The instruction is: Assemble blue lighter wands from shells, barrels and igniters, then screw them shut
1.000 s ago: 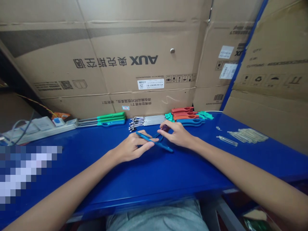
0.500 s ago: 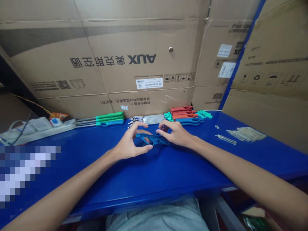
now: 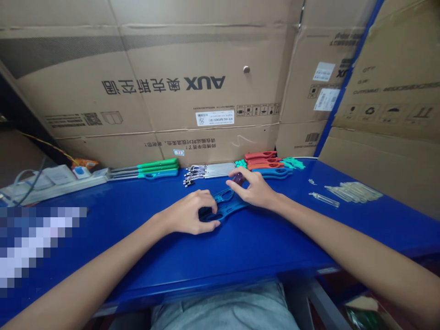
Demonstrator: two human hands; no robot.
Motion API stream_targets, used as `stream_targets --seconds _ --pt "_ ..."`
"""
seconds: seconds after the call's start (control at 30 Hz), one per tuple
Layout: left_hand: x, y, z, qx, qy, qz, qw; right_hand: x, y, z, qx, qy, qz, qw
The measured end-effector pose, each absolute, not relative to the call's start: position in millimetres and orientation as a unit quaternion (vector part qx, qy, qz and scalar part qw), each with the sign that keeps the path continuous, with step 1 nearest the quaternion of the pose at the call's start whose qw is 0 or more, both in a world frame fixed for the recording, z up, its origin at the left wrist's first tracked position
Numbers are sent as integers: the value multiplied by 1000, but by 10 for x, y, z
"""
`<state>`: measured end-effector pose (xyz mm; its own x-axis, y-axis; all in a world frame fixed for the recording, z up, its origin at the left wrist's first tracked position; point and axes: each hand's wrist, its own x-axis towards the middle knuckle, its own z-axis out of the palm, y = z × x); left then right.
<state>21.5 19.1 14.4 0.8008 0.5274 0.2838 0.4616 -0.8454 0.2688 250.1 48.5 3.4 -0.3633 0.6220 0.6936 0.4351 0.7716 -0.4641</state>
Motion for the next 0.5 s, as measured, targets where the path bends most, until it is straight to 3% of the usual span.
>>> stream_targets --seconds 0.2,0.5 --pt "183 219 158 942 281 166 77 2475 455 46 -335 -800 115 484" --pt "127 300 117 927 335 164 44 2367 396 73 -329 -734 315 503"
